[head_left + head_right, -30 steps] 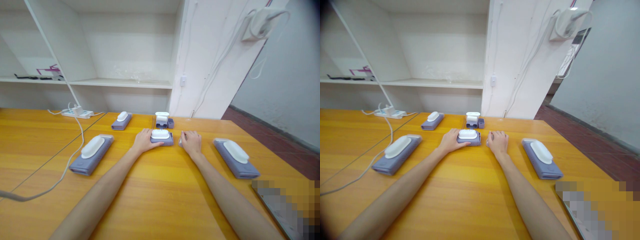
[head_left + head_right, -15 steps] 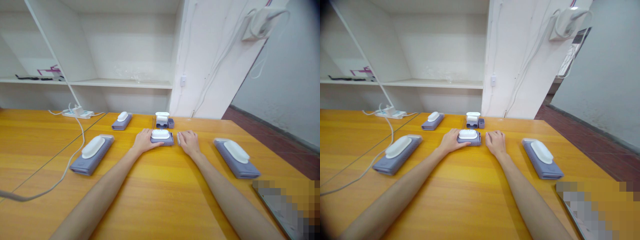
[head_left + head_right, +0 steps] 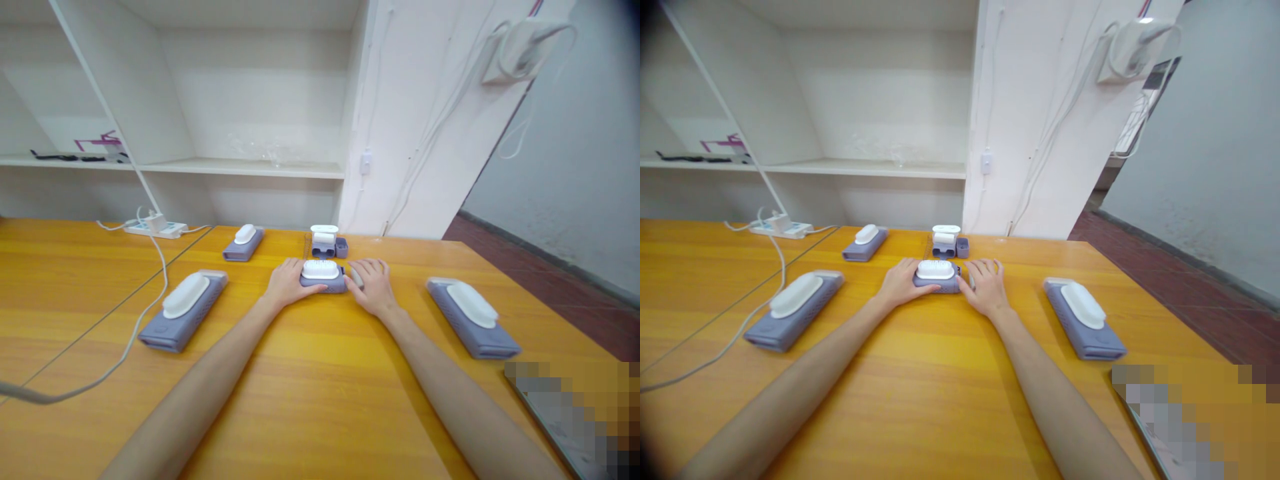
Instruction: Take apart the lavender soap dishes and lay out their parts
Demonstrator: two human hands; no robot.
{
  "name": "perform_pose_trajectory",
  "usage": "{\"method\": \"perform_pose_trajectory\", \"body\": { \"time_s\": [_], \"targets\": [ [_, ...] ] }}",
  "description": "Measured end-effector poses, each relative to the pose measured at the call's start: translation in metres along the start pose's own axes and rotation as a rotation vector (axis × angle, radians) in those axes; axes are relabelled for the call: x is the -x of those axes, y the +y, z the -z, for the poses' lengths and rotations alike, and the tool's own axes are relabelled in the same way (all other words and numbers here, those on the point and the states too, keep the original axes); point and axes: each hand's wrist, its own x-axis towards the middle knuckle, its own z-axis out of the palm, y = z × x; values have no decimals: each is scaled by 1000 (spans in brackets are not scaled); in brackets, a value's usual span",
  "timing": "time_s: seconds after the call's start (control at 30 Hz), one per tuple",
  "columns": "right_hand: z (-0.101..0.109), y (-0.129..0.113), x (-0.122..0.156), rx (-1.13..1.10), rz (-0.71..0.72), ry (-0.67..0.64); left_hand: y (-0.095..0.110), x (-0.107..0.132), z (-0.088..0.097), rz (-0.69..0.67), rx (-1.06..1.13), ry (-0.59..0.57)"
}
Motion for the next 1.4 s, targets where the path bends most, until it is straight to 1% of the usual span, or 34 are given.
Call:
{"method": "perform_pose_trajectory", "body": {
  "time_s": [0.1, 0.2, 0.43, 0.6, 0.87, 1.0, 1.13, 1.27, 1.4],
  "targets": [
    [3, -8, -1, 0, 76, -36, 0, 0, 0, 1, 4, -2],
    [5, -14, -2, -6, 118, -70, 0, 0, 1, -10, 13, -6],
    [1, -15, -1, -5, 137, -125, 0, 0, 1, -49, 50, -17],
    [2, -14, 0, -15, 144, -150, 1, 0, 3, -79, 64, -5],
    [7, -16, -1, -19, 205, -88, 4, 1, 8, -103, 78, 32],
    [6, -16, -2, -23, 227, -47, 11, 2, 11, -153, 33, 64],
    [2, -16, -2, -77, 250, -28, 21, 4, 11, -197, 8, 98],
    [-1, -16, -1, -101, 269, -34, 30, 6, 7, -161, 19, 146],
    [-2, -16, -1, -90, 283, -32, 34, 7, 6, -131, 18, 177]
  ]
}}
